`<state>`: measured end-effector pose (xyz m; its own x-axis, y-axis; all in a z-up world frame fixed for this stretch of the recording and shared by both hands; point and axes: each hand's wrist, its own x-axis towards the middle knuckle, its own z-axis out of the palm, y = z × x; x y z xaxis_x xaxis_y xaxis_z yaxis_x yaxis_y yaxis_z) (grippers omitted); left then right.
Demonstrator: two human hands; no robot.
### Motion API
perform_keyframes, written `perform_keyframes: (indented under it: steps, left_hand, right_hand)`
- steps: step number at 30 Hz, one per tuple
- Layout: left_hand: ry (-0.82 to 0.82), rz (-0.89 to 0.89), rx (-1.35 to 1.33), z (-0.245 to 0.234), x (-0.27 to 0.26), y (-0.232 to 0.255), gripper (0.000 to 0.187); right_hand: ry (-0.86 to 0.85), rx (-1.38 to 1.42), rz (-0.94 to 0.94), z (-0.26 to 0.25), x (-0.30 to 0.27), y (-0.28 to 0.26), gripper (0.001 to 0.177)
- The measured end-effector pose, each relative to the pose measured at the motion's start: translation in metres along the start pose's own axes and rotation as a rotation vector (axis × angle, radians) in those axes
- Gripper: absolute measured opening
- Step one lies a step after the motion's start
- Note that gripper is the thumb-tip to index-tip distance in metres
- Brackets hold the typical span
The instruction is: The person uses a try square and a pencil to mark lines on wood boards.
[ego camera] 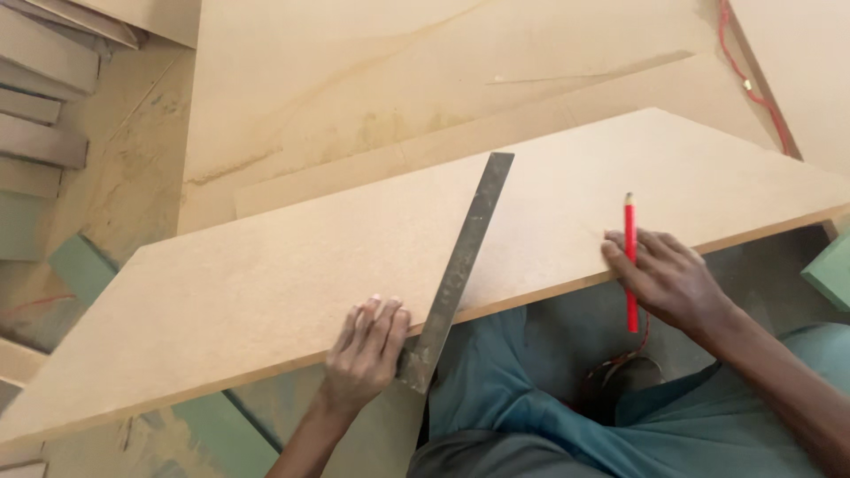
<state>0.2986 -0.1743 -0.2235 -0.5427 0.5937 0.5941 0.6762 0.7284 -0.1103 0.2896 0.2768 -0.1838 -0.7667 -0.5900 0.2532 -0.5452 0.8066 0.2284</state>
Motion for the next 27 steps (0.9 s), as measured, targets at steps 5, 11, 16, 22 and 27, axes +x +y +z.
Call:
perform_keyframes:
  steps: [5, 11, 16, 22, 27]
  left_hand:
    - [0.069, 0.036, -0.031, 0.058, -0.011, -0.013, 0.028]
    - [0.011, 0.025, -0.083, 0.090, 0.013, -0.069, 0.039]
    - [-0.253, -0.045, -0.355, 0.091, 0.030, -0.074, 0.037]
    - [-0.284, -0.092, -0.091, 0.137, 0.039, -0.024, 0.052]
    - [-0.335, -0.115, -0.057, 0.194, 0.077, 0.020, 0.063]
  right_hand:
    - [-0.046, -0.087, -0.121, 0.048, 0.002, 0.000, 0.046]
    - [-0.014, -0.185, -0.127, 0.093, 0.041, -0.003, 0.038]
    - [-0.146, -0.035, 0.150, 0.118, 0.060, 0.006, 0.031]
    - [-0.046, 0.117, 0.326, 0.146, 0.048, 0.045, 0.035]
    - [-0.269, 0.026, 0.518, 0.200, 0.060, 0.065, 0.035]
